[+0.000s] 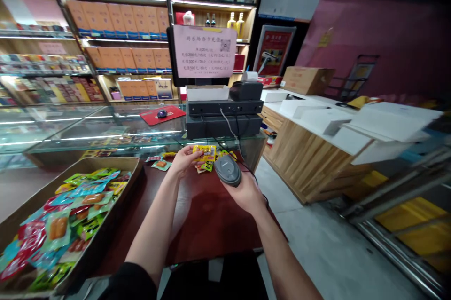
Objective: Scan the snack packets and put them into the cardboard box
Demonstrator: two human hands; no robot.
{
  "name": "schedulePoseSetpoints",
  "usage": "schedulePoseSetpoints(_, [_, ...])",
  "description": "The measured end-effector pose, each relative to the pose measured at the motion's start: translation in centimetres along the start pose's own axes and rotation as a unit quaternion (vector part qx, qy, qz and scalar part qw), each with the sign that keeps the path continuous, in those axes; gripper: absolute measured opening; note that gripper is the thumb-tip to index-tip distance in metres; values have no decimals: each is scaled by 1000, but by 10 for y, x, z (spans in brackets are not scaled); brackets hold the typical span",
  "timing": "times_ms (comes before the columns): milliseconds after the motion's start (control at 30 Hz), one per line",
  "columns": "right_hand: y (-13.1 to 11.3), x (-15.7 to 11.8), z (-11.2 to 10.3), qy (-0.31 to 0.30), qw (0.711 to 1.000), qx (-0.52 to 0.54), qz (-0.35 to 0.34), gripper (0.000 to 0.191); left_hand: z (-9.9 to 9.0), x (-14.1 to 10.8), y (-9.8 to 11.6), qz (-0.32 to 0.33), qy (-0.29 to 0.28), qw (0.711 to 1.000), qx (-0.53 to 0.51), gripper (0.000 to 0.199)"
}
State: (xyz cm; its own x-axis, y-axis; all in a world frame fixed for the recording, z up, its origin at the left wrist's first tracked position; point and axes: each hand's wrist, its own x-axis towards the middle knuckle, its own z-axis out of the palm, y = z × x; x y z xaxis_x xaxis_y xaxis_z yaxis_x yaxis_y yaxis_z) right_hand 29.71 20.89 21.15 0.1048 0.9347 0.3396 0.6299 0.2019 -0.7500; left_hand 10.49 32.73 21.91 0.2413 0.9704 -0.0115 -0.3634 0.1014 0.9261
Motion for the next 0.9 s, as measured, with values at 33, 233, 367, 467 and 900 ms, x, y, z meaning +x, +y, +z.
schedulePoseSetpoints(33, [-3, 1, 6, -15, 1000, 16, -9, 32, -10, -5, 5, 13, 12, 1000, 0, 40])
schedulePoseSetpoints(233, [-16, 11, 50, -86, 993, 76, -40, 29, -93, -63, 53, 133, 199, 971, 16, 39])
schedulePoseSetpoints(367, [-18, 16, 62, -106, 990, 81, -40, 30, -139, -107, 81, 281, 362, 885, -80, 36])
schedulePoseSetpoints(467, [-16, 19, 64, -109, 990, 79, -31, 32, -153, -123, 81, 307, 385, 855, -161, 32])
schedulePoseSetpoints(900, [-3, 21, 18, -35, 999, 18, -21, 29, -79, -55, 15, 176, 262, 947, -52, 40])
